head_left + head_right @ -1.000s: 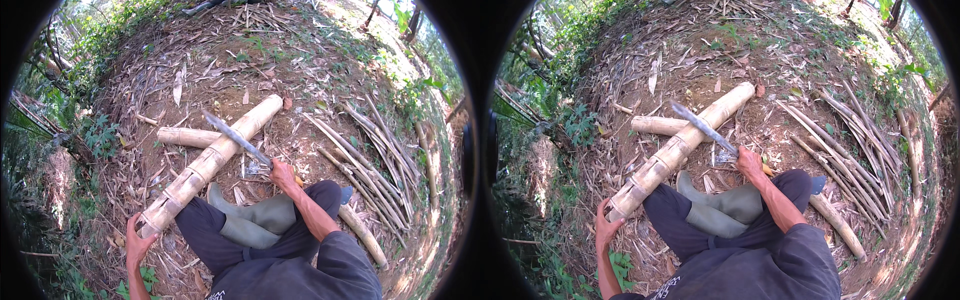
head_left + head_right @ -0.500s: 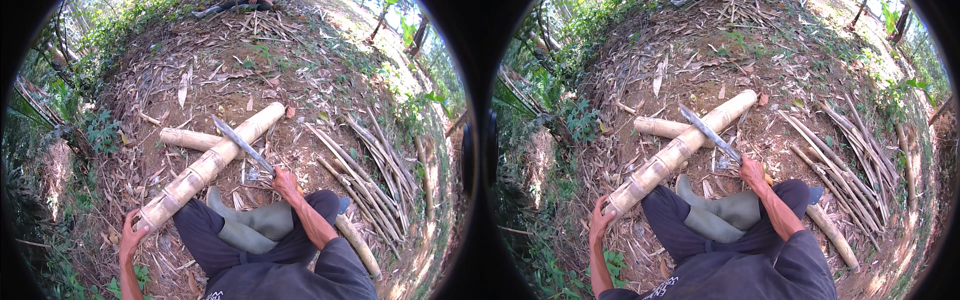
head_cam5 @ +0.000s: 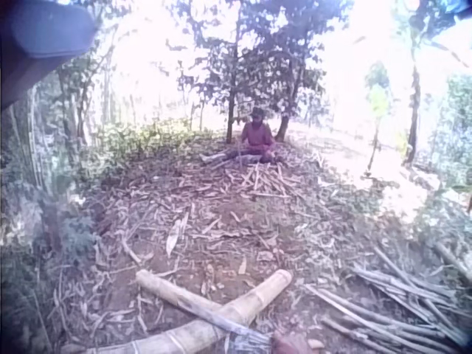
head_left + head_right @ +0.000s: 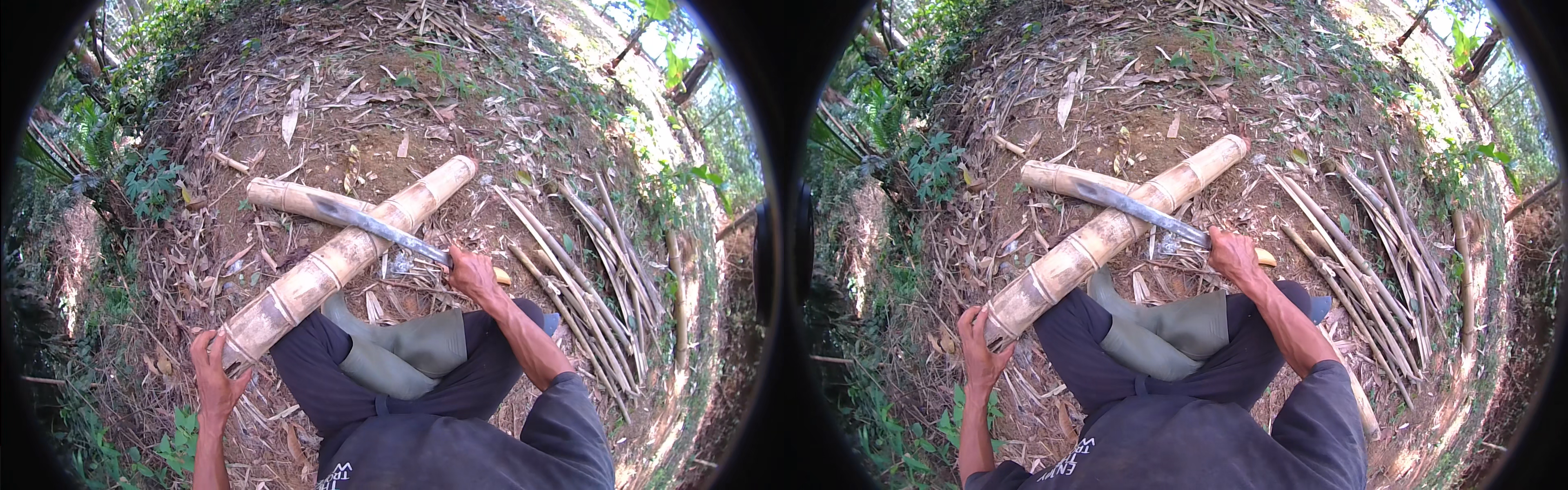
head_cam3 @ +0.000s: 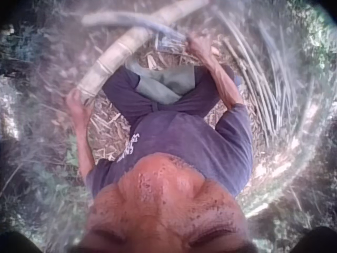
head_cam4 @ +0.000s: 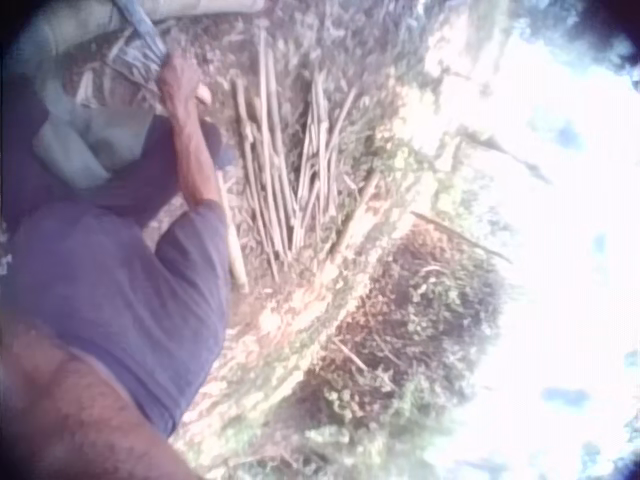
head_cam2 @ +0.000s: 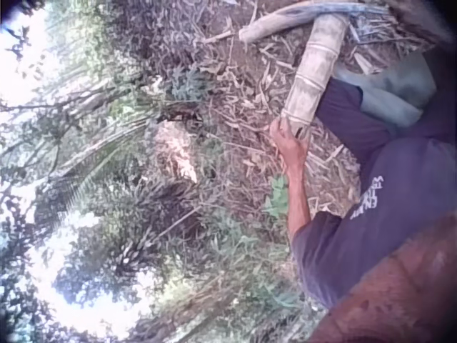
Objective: The person sits on the ground in a wooded area and uses a machete to split a long bamboo pole lengthwise. They hold the bamboo steady with one hand and repeatedly strike it with the machete to create a deep groove, eventually splitting the pole into two halves.
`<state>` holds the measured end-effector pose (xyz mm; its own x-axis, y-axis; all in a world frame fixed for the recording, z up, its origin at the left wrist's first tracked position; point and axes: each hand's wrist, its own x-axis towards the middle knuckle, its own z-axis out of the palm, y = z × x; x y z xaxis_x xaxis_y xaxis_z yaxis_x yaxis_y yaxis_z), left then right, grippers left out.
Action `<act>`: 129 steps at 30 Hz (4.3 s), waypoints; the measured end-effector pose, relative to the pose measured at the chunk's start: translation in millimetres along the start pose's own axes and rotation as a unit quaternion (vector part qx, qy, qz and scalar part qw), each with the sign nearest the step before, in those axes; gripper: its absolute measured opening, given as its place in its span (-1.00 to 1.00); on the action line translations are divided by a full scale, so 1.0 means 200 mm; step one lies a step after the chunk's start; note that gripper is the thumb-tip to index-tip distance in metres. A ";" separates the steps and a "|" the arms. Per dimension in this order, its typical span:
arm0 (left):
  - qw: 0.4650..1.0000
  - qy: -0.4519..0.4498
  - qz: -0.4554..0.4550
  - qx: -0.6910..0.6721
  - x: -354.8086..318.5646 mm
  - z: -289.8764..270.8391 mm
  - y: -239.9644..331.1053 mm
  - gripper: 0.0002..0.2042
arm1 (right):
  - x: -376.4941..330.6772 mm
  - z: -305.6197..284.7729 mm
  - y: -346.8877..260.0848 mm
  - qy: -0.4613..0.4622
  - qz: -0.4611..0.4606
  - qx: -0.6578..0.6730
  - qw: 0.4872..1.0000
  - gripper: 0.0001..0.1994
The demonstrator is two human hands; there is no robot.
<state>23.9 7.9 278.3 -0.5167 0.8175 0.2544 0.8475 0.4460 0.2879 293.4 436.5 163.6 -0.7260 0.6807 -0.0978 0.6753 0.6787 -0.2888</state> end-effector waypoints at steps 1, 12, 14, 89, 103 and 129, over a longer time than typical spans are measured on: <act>1.000 -0.001 0.012 0.010 -0.01 0.00 -0.01 -0.08 | 0.02 -0.03 0.00 0.005 0.031 0.013 0.999 -0.81; 0.992 0.026 0.106 0.059 0.00 0.05 -0.06 -0.05 | 0.05 0.03 0.20 0.019 0.024 0.017 0.999 -0.81; 0.992 0.022 0.107 0.059 -0.02 0.07 -0.08 -0.04 | 0.08 0.00 0.17 -0.004 0.056 0.015 0.998 -0.77; 0.992 0.004 -0.061 -0.108 0.06 0.00 0.05 -0.18 | 0.05 -0.05 0.11 0.013 0.075 -0.012 0.997 -0.83; 0.984 -0.030 -0.106 -0.143 0.14 -0.02 0.04 -0.21 | -0.01 -0.05 0.16 -0.006 0.096 0.026 0.995 -0.81; 0.981 -0.054 -0.129 -0.134 0.17 0.00 0.03 -0.27 | 0.02 0.09 0.19 0.041 0.048 0.065 0.996 -0.86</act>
<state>11.0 39.0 289.3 -0.6811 0.7307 0.0463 0.6208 0.5427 0.5657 313.0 459.9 135.2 -0.6422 0.7646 -0.0550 0.7150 0.5716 -0.4026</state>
